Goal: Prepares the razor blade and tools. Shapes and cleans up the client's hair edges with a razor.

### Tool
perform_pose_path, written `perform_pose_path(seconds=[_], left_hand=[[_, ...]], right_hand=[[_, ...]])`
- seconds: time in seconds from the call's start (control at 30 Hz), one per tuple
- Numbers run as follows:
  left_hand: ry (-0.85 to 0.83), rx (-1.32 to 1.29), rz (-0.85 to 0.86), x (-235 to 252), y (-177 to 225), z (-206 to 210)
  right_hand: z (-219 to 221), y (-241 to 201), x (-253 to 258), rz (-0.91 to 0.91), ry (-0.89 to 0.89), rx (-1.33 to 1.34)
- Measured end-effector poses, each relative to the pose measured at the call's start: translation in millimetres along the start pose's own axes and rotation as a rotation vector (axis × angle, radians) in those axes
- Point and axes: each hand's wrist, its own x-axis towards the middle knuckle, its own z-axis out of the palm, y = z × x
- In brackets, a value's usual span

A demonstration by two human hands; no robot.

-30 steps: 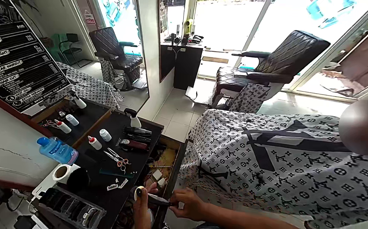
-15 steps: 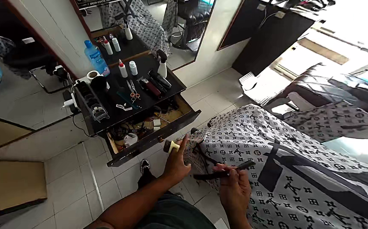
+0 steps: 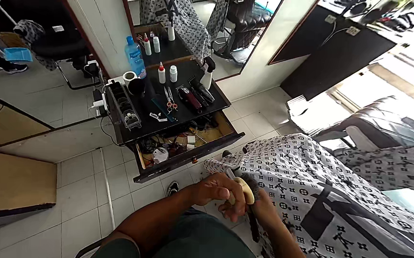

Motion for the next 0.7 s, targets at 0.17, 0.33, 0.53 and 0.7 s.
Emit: perform_pose_path(seconds=[0.17,0.33,0.53,0.7], left_hand=[[0.661,0.759,-0.248,-5,12,-28],[0.818,0.877,-0.219,-17,18,-53],[0.940,0.805,-0.320,-25,71,-76],[0.830,0.828,-0.419,-27,92,-93]], right_hand=[[39,-9,43,-0.262,0.028,0.247],[89,-14,83,-0.283,0.026,0.107],[100,-38,130,-0.510,0.179,-0.560],[123,-62,167,-0.541,0.093,-0.466]])
